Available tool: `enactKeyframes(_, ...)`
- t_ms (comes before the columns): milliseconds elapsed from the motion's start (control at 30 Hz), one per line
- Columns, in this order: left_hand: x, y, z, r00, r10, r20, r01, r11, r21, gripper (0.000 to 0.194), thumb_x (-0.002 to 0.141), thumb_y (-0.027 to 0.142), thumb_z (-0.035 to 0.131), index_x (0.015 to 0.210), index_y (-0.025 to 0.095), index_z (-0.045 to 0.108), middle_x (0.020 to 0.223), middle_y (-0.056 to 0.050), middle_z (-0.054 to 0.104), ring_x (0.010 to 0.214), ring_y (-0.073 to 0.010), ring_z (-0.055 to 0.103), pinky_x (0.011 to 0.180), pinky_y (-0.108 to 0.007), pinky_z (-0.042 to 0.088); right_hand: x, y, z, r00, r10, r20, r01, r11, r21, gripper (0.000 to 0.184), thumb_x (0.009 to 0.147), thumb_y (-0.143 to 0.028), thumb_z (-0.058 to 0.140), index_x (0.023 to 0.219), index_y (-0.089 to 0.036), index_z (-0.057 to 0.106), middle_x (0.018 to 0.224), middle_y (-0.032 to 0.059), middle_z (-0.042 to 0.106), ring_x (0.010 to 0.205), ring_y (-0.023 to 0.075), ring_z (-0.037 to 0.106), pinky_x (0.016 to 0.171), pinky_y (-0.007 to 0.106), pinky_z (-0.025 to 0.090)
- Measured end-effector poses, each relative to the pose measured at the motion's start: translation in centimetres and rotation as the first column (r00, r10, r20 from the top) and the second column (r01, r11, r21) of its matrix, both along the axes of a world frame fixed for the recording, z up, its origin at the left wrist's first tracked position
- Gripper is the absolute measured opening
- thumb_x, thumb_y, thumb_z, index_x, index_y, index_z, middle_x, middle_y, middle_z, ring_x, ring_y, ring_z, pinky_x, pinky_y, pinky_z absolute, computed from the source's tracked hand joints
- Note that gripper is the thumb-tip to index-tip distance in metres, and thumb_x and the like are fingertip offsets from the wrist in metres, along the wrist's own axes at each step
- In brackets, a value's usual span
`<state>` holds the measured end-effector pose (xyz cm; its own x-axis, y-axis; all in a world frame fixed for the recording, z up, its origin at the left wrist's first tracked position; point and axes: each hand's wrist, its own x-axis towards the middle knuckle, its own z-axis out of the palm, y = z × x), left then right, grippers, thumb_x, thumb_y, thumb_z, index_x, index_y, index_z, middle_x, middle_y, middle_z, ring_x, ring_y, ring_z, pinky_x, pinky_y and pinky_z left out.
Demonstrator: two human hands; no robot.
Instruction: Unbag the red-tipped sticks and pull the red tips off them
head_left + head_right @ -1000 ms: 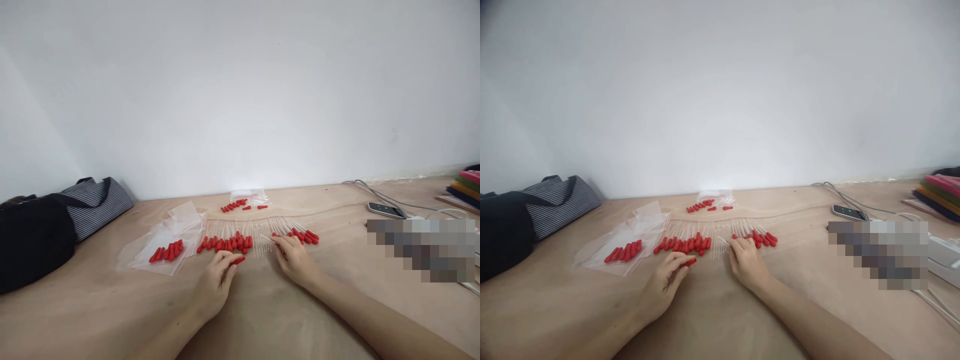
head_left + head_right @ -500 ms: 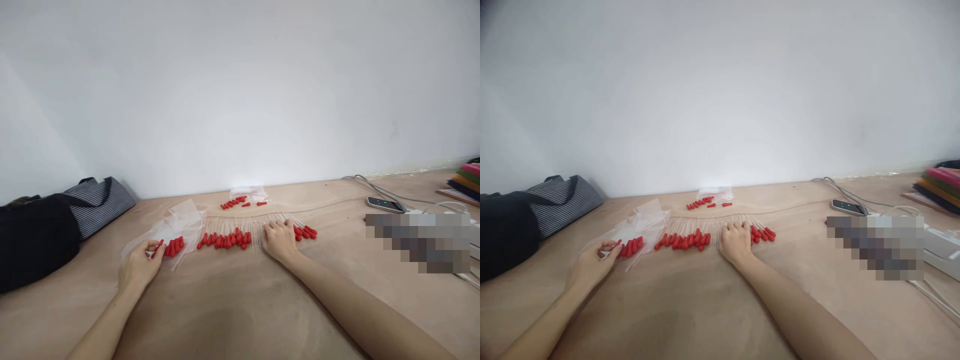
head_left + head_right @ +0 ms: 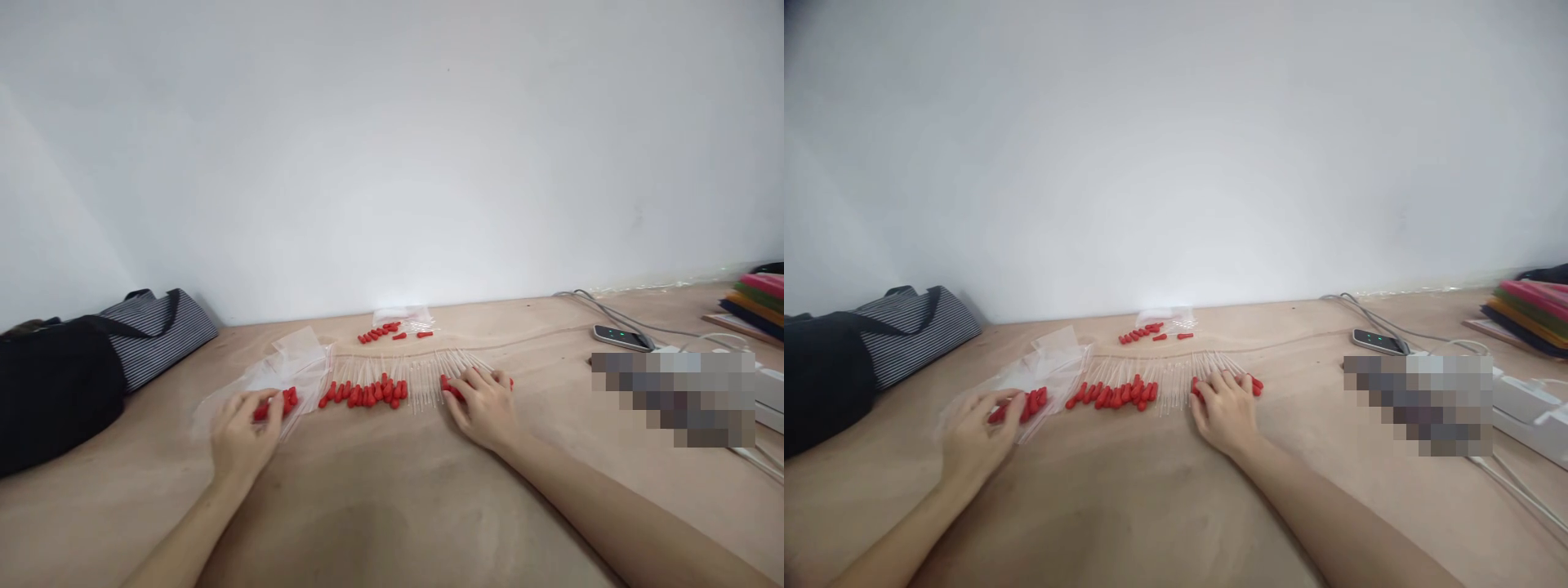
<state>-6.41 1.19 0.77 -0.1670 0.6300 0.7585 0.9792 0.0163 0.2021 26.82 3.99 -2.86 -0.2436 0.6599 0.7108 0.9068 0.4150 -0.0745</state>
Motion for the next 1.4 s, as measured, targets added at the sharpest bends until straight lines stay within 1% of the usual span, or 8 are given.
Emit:
enactKeyframes(200, 7.2, -1.1, -1.5, 0.806, -0.571, -0.153, 0.543, 0.818, -0.19, 0.016, 0.077, 0.021, 0.047, 0.068, 0.019, 0.059, 0.066, -0.003, 0.058, 0.065, -0.016, 0.05, 0.066, -0.028, 0.037, 4.0, -0.5, -0.7, 0.999, -0.034, -0.035, 0.034, 0.999, -0.008, 0.023, 0.077, -0.037, 0.049, 0.087, -0.021, 0.062, 0.077, 0.0033, 0.06, 0.074, 0.0155, 0.049, 0.072, 0.032, 0.021)
enactKeyframes(500, 11.5, -0.5, -2.2, 0.682, -0.719, -0.134, 0.694, 0.695, -0.188, 0.016, 0.077, 0.018, 0.047, 0.066, 0.018, 0.058, 0.061, -0.002, 0.054, 0.062, -0.0148, 0.045, 0.061, -0.028, 0.034, 3.8, 0.7, -0.8, 0.999, -0.034, 0.024, 0.035, 0.999, -0.022, 0.021, 0.079, -0.034, 0.048, 0.091, -0.026, 0.063, 0.08, 0.0033, 0.059, 0.076, 0.0154, 0.048, 0.071, 0.032, 0.02)
enactKeyframes(800, 11.5, -0.6, -2.1, 0.67, -0.742, -0.041, 0.722, 0.663, -0.201, 0.017, 0.078, 0.018, 0.046, 0.066, 0.017, 0.059, 0.061, -0.002, 0.053, 0.061, -0.0143, 0.046, 0.06, -0.027, 0.036, 3.5, 1.3, -0.7, 0.997, 0.075, -0.008, -0.072, 0.982, 0.177, 0.018, 0.082, -0.023, 0.047, 0.08, -0.024, 0.065, 0.079, 0.0016, 0.06, 0.072, 0.0124, 0.047, 0.074, 0.032, 0.02)
enactKeyframes(967, 12.1, -0.9, -2.0, 0.605, -0.712, 0.357, 0.796, 0.529, -0.294, 0.023, 0.083, 0.027, 0.042, 0.079, 0.017, 0.063, 0.068, -0.003, 0.057, 0.064, -0.0135, 0.05, 0.06, -0.025, 0.039, 1.5, -0.6, -0.2, 0.967, 0.251, -0.05, -0.217, 0.907, 0.361, 0.012, 0.08, -0.022, 0.052, 0.085, -0.023, 0.062, 0.076, 0.0002, 0.061, 0.071, 0.0113, 0.048, 0.075, 0.032, 0.023)
enactKeyframes(1133, 14.2, -1.5, -1.6, 0.222, -0.355, 0.908, 0.963, 0.223, -0.149, 0.038, 0.082, 0.046, 0.039, 0.084, 0.015, 0.06, 0.071, -0.003, 0.057, 0.065, -0.0126, 0.051, 0.062, -0.025, 0.042, -1.6, -3.3, -0.2, 0.889, 0.448, 0.094, -0.445, 0.8, 0.403, 0.014, 0.08, -0.016, 0.05, 0.09, -0.02, 0.059, 0.075, -0.0018, 0.063, 0.07, 0.0093, 0.05, 0.074, 0.031, 0.026)
enactKeyframes(1233, 14.9, -1.5, -1.7, 0.015, -0.14, 0.99, 0.97, 0.242, 0.02, 0.039, 0.074, 0.053, 0.047, 0.074, 0.015, 0.055, 0.063, 0.001, 0.049, 0.06, -0.0102, 0.047, 0.06, -0.024, 0.041, -2.6, -3.9, -0.4, 0.852, 0.494, 0.172, -0.521, 0.775, 0.357, 0.013, 0.08, -0.015, 0.05, 0.088, -0.018, 0.059, 0.079, -0.0018, 0.064, 0.072, 0.0087, 0.051, 0.072, 0.03, 0.028)
enactKeyframes(1300, 14.7, -1.4, -1.9, 0.055, -0.131, 0.99, 0.951, 0.309, -0.012, 0.038, 0.072, 0.053, 0.05, 0.069, 0.015, 0.051, 0.059, 0.004, 0.045, 0.054, -0.0085, 0.044, 0.054, -0.022, 0.04, -2.7, -3.8, -0.4, 0.855, 0.486, 0.183, -0.519, 0.785, 0.339, 0.014, 0.081, -0.017, 0.049, 0.09, -0.019, 0.059, 0.081, -0.001, 0.064, 0.072, 0.009, 0.051, 0.072, 0.03, 0.029)
enactKeyframes(1400, 13.6, -1.0, -2.0, 0.323, -0.303, 0.897, 0.905, 0.375, -0.199, 0.032, 0.076, 0.047, 0.048, 0.068, 0.016, 0.052, 0.056, 0.005, 0.045, 0.049, -0.0082, 0.042, 0.049, -0.021, 0.035, -2.1, -3.5, -0.1, 0.898, 0.423, 0.123, -0.437, 0.824, 0.361, 0.022, 0.08, -0.019, 0.051, 0.1, -0.021, 0.057, 0.085, 0.0011, 0.064, 0.079, 0.0116, 0.052, 0.077, 0.032, 0.029)
